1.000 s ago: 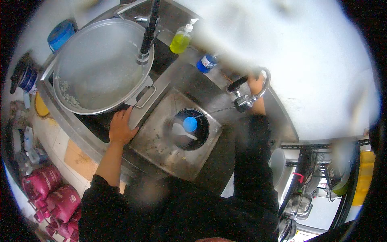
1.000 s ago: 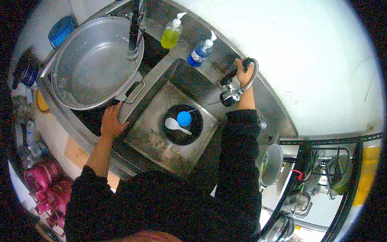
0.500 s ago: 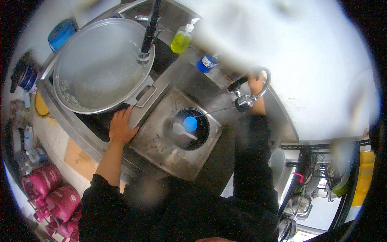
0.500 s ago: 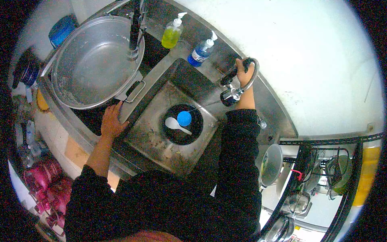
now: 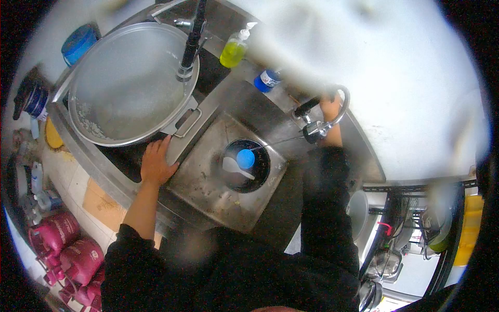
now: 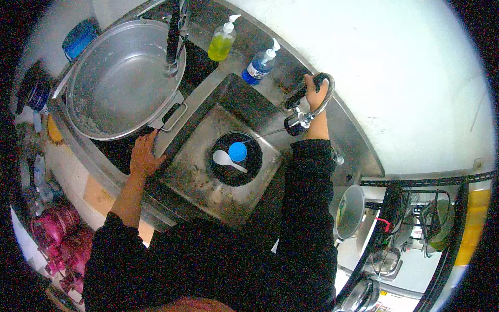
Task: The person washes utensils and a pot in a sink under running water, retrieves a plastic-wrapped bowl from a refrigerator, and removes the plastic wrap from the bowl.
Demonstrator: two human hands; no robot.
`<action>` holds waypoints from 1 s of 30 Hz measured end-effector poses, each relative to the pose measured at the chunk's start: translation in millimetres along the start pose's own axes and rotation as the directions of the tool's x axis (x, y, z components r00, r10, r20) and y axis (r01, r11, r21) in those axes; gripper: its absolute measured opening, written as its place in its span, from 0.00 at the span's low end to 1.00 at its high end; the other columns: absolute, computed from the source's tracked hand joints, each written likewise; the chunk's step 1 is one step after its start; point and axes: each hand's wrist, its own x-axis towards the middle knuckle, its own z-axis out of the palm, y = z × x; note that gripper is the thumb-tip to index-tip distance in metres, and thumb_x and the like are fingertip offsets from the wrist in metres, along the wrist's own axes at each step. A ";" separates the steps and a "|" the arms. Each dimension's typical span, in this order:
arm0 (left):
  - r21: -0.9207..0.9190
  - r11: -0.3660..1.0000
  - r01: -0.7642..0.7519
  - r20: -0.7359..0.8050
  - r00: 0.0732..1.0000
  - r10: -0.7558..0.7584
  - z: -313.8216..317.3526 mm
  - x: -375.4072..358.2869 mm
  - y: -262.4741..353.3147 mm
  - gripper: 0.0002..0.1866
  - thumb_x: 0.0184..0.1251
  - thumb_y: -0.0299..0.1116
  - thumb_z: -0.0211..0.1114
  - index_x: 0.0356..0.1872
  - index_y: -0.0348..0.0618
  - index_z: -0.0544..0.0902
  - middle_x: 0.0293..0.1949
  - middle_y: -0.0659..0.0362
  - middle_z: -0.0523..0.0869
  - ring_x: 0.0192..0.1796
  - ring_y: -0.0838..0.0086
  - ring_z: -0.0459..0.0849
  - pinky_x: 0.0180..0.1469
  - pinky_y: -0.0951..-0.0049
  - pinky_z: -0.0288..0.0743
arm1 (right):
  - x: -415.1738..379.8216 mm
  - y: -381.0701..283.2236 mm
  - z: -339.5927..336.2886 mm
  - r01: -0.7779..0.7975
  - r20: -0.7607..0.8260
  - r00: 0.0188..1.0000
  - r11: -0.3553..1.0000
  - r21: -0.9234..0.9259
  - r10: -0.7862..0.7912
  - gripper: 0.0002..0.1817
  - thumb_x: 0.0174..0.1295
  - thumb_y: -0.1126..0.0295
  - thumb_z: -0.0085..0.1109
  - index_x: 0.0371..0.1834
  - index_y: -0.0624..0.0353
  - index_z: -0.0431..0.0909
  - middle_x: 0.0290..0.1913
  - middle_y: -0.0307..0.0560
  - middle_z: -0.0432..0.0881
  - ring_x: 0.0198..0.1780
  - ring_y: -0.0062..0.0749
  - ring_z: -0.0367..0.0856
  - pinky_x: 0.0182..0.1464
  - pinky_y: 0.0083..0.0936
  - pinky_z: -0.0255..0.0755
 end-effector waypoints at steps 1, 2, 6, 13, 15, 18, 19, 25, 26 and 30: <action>0.003 1.000 -0.002 0.001 1.000 0.002 0.7 0.2 -0.6 0.45 0.40 0.42 0.69 0.63 0.55 0.55 0.57 0.47 0.66 0.60 0.50 0.61 0.62 0.57 0.56 | 0.1 0.0 -0.1 0.008 0.007 1.000 1.000 -0.010 -0.008 0.11 0.52 0.68 0.58 0.20 0.62 0.68 0.19 0.43 0.73 0.24 0.28 0.70 0.28 0.24 0.64; 0.002 1.000 -0.003 -0.001 1.000 0.003 1.2 0.2 -0.8 0.45 0.40 0.42 0.69 0.63 0.55 0.55 0.57 0.47 0.66 0.60 0.50 0.62 0.62 0.58 0.56 | 0.5 -0.2 -0.5 0.016 0.013 1.000 1.000 -0.020 -0.016 0.11 0.52 0.69 0.58 0.20 0.62 0.68 0.19 0.43 0.73 0.24 0.28 0.70 0.28 0.24 0.64; 0.003 1.000 0.000 -0.001 1.000 0.000 1.1 0.0 -0.5 0.45 0.40 0.42 0.69 0.63 0.55 0.55 0.57 0.48 0.66 0.60 0.51 0.62 0.62 0.58 0.55 | 3.3 7.3 -1.0 0.040 0.035 0.999 0.998 -0.046 -0.038 0.11 0.52 0.69 0.57 0.19 0.62 0.68 0.18 0.44 0.72 0.23 0.29 0.70 0.27 0.25 0.63; 0.032 0.999 -0.017 -0.052 0.998 0.019 2.6 -1.2 -1.3 0.44 0.39 0.42 0.69 0.62 0.56 0.57 0.54 0.53 0.68 0.58 0.56 0.63 0.59 0.60 0.59 | 2.2 6.9 -1.1 -0.059 0.025 0.998 0.991 -0.122 0.063 0.12 0.52 0.67 0.58 0.23 0.64 0.71 0.20 0.47 0.74 0.26 0.33 0.73 0.29 0.26 0.64; 0.030 0.999 -0.018 -0.060 0.998 0.019 4.0 -1.7 -1.5 0.44 0.39 0.42 0.69 0.62 0.56 0.57 0.54 0.53 0.68 0.58 0.55 0.63 0.59 0.60 0.59 | 0.1 3.2 -1.4 -0.120 0.022 0.992 0.975 -0.185 0.126 0.12 0.52 0.66 0.58 0.29 0.65 0.73 0.24 0.49 0.76 0.29 0.35 0.75 0.32 0.26 0.66; 0.015 0.999 -0.042 -0.074 0.996 0.043 5.2 -1.5 -3.2 0.44 0.39 0.42 0.69 0.62 0.56 0.57 0.54 0.53 0.68 0.58 0.55 0.63 0.59 0.61 0.59 | -14.1 10.2 13.8 -0.030 -0.160 0.987 0.945 -0.326 -0.023 0.18 0.53 0.66 0.57 0.43 0.65 0.69 0.34 0.53 0.77 0.36 0.38 0.77 0.40 0.27 0.68; 0.010 0.999 -0.054 -0.080 0.995 0.054 5.0 -1.3 -4.3 0.44 0.39 0.42 0.69 0.62 0.56 0.57 0.54 0.53 0.68 0.58 0.55 0.63 0.59 0.61 0.59 | -17.6 9.3 18.5 -0.015 -0.205 0.976 0.918 -0.395 -0.072 0.21 0.53 0.66 0.57 0.47 0.65 0.68 0.37 0.54 0.77 0.39 0.39 0.77 0.42 0.27 0.68; -0.036 0.994 -0.099 -0.087 0.992 0.096 10.0 1.5 -11.2 0.44 0.38 0.40 0.69 0.62 0.55 0.58 0.53 0.53 0.68 0.57 0.55 0.64 0.59 0.61 0.59 | -52.5 -0.3 36.9 -0.422 -0.312 0.863 0.906 -0.011 0.398 0.27 0.53 0.69 0.55 0.56 0.67 0.61 0.48 0.59 0.73 0.46 0.42 0.75 0.46 0.31 0.68; -0.033 0.995 -0.091 -0.083 0.993 0.088 9.1 1.5 -10.7 0.44 0.38 0.40 0.69 0.62 0.55 0.58 0.53 0.53 0.68 0.57 0.56 0.64 0.59 0.61 0.59 | -61.5 12.3 42.1 -0.382 -0.325 0.877 0.924 -0.028 0.353 0.27 0.53 0.69 0.55 0.56 0.67 0.61 0.48 0.60 0.72 0.46 0.43 0.75 0.46 0.31 0.69; -0.021 0.997 -0.072 -0.073 0.995 0.070 5.2 0.6 -5.5 0.44 0.38 0.40 0.70 0.61 0.54 0.58 0.53 0.53 0.69 0.57 0.56 0.64 0.59 0.61 0.59 | -99.6 80.6 58.1 -0.342 -0.335 0.887 0.940 -0.013 0.318 0.27 0.53 0.68 0.56 0.55 0.67 0.62 0.48 0.61 0.72 0.48 0.45 0.73 0.50 0.32 0.66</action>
